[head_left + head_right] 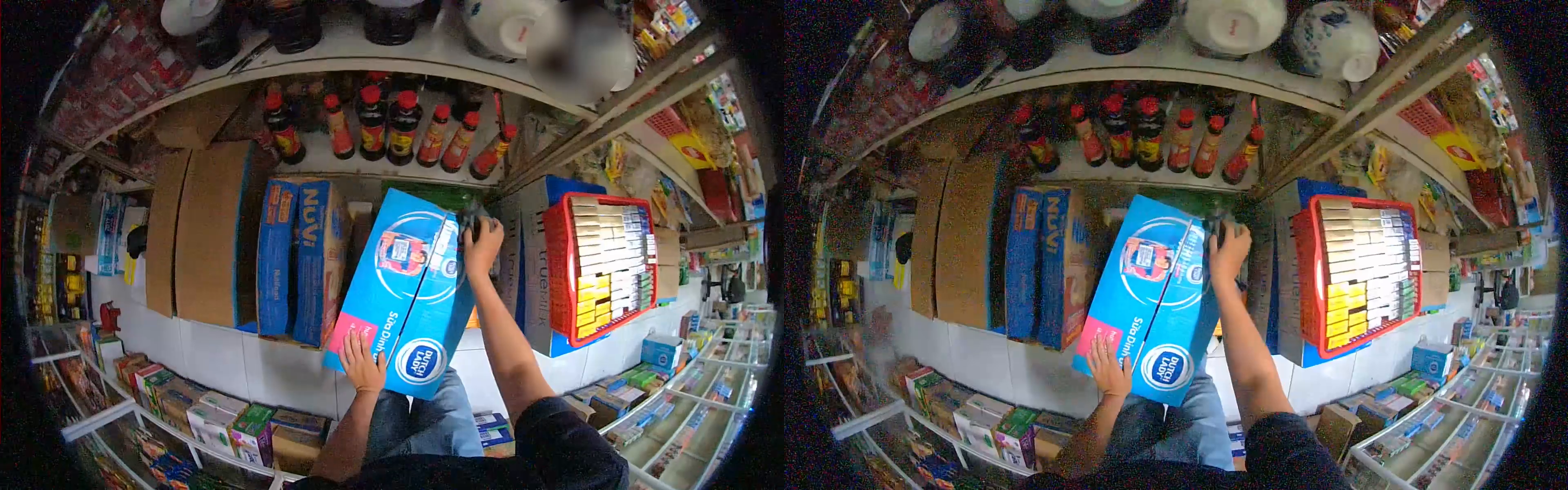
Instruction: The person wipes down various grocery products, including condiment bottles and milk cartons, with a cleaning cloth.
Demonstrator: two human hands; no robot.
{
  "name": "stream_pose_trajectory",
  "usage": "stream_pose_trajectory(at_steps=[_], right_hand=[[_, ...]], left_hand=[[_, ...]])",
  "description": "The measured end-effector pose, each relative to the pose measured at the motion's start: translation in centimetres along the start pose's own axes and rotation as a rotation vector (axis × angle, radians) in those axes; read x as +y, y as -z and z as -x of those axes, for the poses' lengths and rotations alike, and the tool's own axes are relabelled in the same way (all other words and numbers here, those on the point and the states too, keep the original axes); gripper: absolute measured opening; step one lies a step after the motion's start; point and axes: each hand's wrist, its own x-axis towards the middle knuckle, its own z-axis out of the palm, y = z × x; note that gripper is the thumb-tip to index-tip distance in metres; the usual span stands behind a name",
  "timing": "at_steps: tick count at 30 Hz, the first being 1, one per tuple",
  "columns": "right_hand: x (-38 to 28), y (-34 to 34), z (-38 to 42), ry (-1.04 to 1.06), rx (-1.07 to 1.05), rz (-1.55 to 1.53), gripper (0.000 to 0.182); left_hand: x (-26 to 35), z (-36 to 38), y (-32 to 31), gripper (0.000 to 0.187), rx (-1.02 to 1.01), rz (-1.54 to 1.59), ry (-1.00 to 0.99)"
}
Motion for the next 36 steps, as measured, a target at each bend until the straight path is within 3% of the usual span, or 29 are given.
stream_pose_trajectory(at_steps=[3, 6, 8, 10, 14, 16, 19, 22, 24, 26, 27, 29, 30, 31, 32, 33, 34, 35, 36], right_hand=[[-2.0, 2.0, 7.5, 0.002, -0.179, -0.135, 0.032], [-5.5, 4.0, 18.5, 0.132, -0.319, -0.257, 0.035], [-6.4, 5.9, 21.2, 0.178, -0.406, -0.274, 0.035], [-4.7, 5.8, 19.1, 0.124, -0.556, -0.238, 0.035], [-3.9, 1.2, 6.1, 0.031, -0.098, -0.415, 0.03], [-5.6, -1.4, 0.0, 0.22, 0.048, -0.334, 0.03], [-8.4, -4.0, -1.4, 0.346, -0.291, -0.293, 0.028], [-12.0, -4.2, 5.9, 0.377, -0.547, -0.245, 0.021], [-12.8, -2.5, 12.8, 0.501, -0.604, -0.57, 0.023], [-13.5, -0.1, 19.5, 0.271, -0.768, -0.74, 0.028], [-13.5, 0.6, 20.0, 0.268, -0.782, -0.748, 0.028], [-12.3, 2.2, 20.5, -0.121, -1.186, -0.919, 0.032], [-11.3, 3.3, 17.9, -0.081, -1.167, -0.982, 0.035], [-8.9, 1.8, 15.9, 0.259, -0.93, -0.869, 0.032], [-9.6, 4.9, 10.6, -0.278, -0.972, -0.896, 0.03], [-6.1, 3.0, 6.6, 0.088, -0.729, -0.765, 0.028], [-4.9, 2.2, 1.4, -0.122, -0.684, -0.349, 0.027], [-4.3, 3.1, -2.9, -0.103, -0.155, -0.75, 0.032], [-1.2, 0.3, -6.9, -0.205, 0.062, -0.817, 0.046]], left_hand=[[-0.2, 0.0, -0.2, 0.061, 0.033, 0.03, -0.023], [-0.4, 0.1, -0.5, 0.061, 0.041, 0.025, -0.02], [-0.7, 0.0, -0.7, 0.06, 0.044, 0.036, -0.027], [-0.9, 0.3, -0.7, 0.06, 0.028, 0.04, -0.037], [-0.3, 0.2, -0.3, 0.058, 0.043, 0.041, -0.014], [-0.3, 0.1, -0.1, 0.058, 0.046, 0.041, -0.01], [-0.2, -0.2, 0.3, 0.058, 0.08, 0.138, -0.082], [0.0, -0.1, -0.1, 0.063, 0.024, 0.211, -0.013], [0.1, 0.1, -1.0, 0.068, 0.295, 0.913, 0.31], [1.7, -0.8, 0.5, 0.068, 0.376, 0.999, 0.375], [2.0, -1.1, 1.2, 0.066, 0.396, 0.903, 0.429], [2.0, -1.3, 0.6, 0.067, 0.422, 0.775, 0.472], [1.8, -1.2, -0.6, 0.072, 0.36, 0.668, 0.486], [2.6, -1.2, 0.4, 0.071, 0.31, 0.506, 0.441], [3.6, -1.2, 1.5, 0.071, 0.256, 0.346, 0.396], [3.5, -0.8, 1.7, 0.071, 0.254, 0.344, 0.401], [3.1, -0.4, 1.9, 0.067, 0.187, 0.283, 0.298], [2.9, 0.0, 2.0, 0.064, 0.123, 0.223, 0.197], [2.8, 0.5, 2.3, 0.064, 0.127, 0.219, 0.199]])
